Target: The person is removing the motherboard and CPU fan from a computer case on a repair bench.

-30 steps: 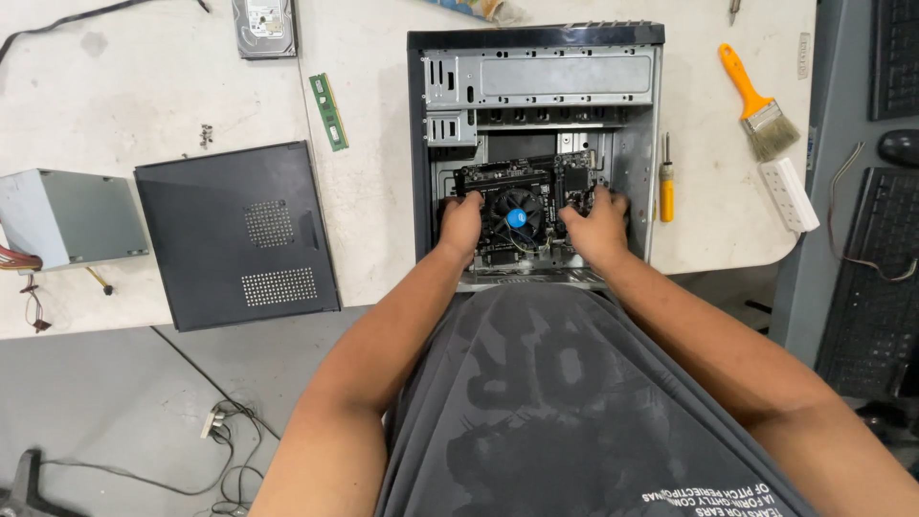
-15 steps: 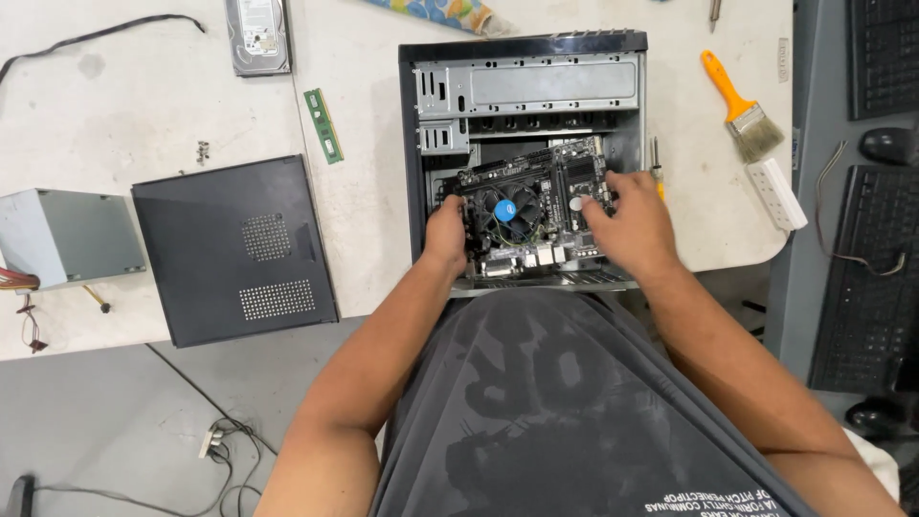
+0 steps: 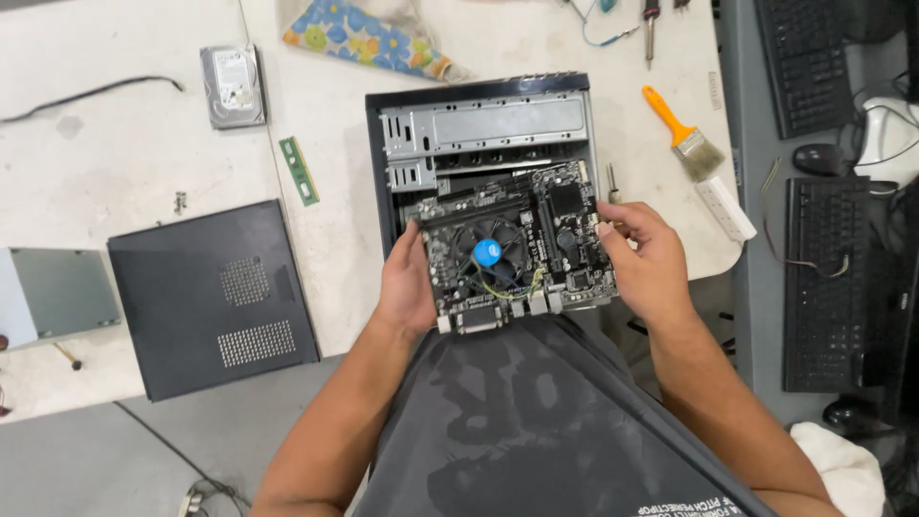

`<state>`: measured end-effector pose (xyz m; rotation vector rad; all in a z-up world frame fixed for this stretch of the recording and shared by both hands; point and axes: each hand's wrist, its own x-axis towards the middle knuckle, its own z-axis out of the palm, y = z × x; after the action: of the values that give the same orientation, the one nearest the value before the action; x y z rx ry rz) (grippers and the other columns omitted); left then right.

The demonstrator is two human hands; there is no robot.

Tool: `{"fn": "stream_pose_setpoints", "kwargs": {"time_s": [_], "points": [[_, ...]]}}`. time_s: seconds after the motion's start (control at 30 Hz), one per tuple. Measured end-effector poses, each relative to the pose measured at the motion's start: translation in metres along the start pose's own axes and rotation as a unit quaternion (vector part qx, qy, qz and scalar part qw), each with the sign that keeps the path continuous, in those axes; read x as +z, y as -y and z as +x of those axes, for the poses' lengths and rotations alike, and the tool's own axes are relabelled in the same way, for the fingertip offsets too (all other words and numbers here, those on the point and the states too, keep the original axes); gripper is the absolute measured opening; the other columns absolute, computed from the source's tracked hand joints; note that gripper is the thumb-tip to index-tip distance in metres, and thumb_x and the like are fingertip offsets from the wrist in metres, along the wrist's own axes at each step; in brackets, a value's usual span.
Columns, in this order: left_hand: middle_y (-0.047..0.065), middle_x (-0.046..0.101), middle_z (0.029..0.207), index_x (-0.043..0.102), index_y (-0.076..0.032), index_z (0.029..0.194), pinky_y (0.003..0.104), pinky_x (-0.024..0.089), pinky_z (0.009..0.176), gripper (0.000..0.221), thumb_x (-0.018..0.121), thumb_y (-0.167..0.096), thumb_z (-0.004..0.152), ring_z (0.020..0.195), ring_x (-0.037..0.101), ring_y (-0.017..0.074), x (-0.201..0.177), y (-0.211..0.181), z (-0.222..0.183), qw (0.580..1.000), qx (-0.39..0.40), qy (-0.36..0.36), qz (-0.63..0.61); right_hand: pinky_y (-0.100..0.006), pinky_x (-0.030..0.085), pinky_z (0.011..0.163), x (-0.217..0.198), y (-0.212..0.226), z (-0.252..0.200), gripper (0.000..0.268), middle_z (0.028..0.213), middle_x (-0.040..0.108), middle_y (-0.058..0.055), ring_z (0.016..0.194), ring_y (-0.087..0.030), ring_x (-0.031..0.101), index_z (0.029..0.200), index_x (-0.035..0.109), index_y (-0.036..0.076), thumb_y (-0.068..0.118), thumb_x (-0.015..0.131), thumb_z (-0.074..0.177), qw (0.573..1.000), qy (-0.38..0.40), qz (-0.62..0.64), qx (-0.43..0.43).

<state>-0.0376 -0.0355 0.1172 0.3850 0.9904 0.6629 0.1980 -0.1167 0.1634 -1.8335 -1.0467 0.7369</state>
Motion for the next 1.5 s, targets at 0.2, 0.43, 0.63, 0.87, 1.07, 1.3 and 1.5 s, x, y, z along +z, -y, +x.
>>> {"fn": "stream_pose_setpoints", "kwargs": {"time_s": [0.2, 0.43, 0.63, 0.87, 1.07, 1.3, 1.5], "points": [[0.021, -0.022, 0.143, -0.005, -0.005, 0.141, 0.058, -0.015, 0.104, 0.085, 0.044, -0.049, 0.087, 0.130, -0.025, 0.0351, 0.029, -0.030, -0.037, 1.000, -0.004, -0.017, 0.008, -0.020, 0.045, 0.064, 0.003, 0.029, 0.000, 0.025, 0.092, 0.059, -0.008, 0.070, -0.007, 0.045, 0.110, 0.062, 0.001, 0.001, 0.055, 0.085, 0.995, 0.016, 0.091, -0.020], [0.023, -0.010, 0.146, -0.001, -0.003, 0.142, 0.057, -0.004, 0.107, 0.090, 0.053, -0.048, 0.084, 0.133, -0.015, 0.0373, 0.002, -0.026, -0.031, 0.997, 0.037, -0.066, -0.008, -0.029, 0.051, 0.059, 0.011, 0.046, 0.012, 0.023, 0.104, 0.053, -0.013, 0.076, -0.020, 0.056, 0.102, 0.064, 0.002, 0.003, 0.062, 0.079, 0.991, 0.064, 0.001, -0.117], [0.028, -0.018, 0.142, -0.008, -0.002, 0.141, 0.061, -0.008, 0.103, 0.100, 0.059, -0.047, 0.082, 0.131, -0.022, 0.0412, -0.027, -0.015, -0.030, 0.996, 0.046, -0.079, 0.011, -0.027, 0.051, 0.057, 0.012, 0.038, 0.023, 0.014, 0.099, 0.055, -0.012, 0.072, -0.018, 0.054, 0.095, 0.063, 0.001, -0.001, 0.056, 0.083, 0.989, 0.051, 0.007, -0.140], [0.028, -0.023, 0.140, -0.013, 0.001, 0.138, 0.063, -0.015, 0.100, 0.098, 0.058, -0.042, 0.086, 0.128, -0.028, 0.0430, -0.014, -0.025, -0.048, 0.995, 0.070, -0.054, 0.044, -0.023, 0.049, 0.058, 0.025, 0.003, 0.040, 0.016, 0.083, 0.059, -0.006, 0.073, -0.013, 0.058, 0.094, 0.058, 0.002, 0.013, 0.047, 0.090, 0.946, 0.103, 0.291, 0.102], [0.028, 0.005, 0.137, 0.011, 0.001, 0.136, 0.059, 0.008, 0.098, 0.081, 0.060, -0.037, 0.085, 0.128, 0.001, 0.0373, -0.074, 0.021, -0.003, 0.990, 0.104, -0.095, -0.022, -0.025, 0.049, 0.061, 0.023, 0.030, 0.021, 0.012, 0.082, 0.059, -0.013, 0.072, -0.016, 0.057, 0.092, 0.059, -0.001, 0.005, 0.050, 0.091, 0.981, 0.067, 0.176, -0.046], [0.025, 0.063, 0.096, 0.059, 0.000, 0.103, 0.049, 0.053, 0.072, 0.039, 0.065, -0.032, 0.082, 0.090, 0.063, 0.0338, -0.056, 0.000, -0.013, 0.972, 0.139, -0.090, -0.166, -0.032, 0.040, 0.080, 0.029, 0.048, 0.002, 0.010, 0.088, 0.054, 0.000, 0.086, -0.020, 0.048, 0.088, 0.069, 0.016, 0.022, 0.068, 0.079, 0.886, 0.069, -0.175, -0.424], [0.025, -0.005, 0.146, 0.022, -0.003, 0.140, 0.060, -0.010, 0.101, 0.080, 0.059, -0.046, 0.083, 0.131, -0.020, 0.0407, -0.057, -0.009, -0.037, 0.992, 0.096, -0.081, 0.015, -0.032, 0.034, 0.079, 0.044, 0.086, 0.007, 0.009, 0.093, 0.059, 0.007, 0.095, -0.017, 0.048, 0.083, 0.063, 0.022, 0.030, 0.061, 0.080, 0.747, 0.193, -0.329, -0.544]]}}
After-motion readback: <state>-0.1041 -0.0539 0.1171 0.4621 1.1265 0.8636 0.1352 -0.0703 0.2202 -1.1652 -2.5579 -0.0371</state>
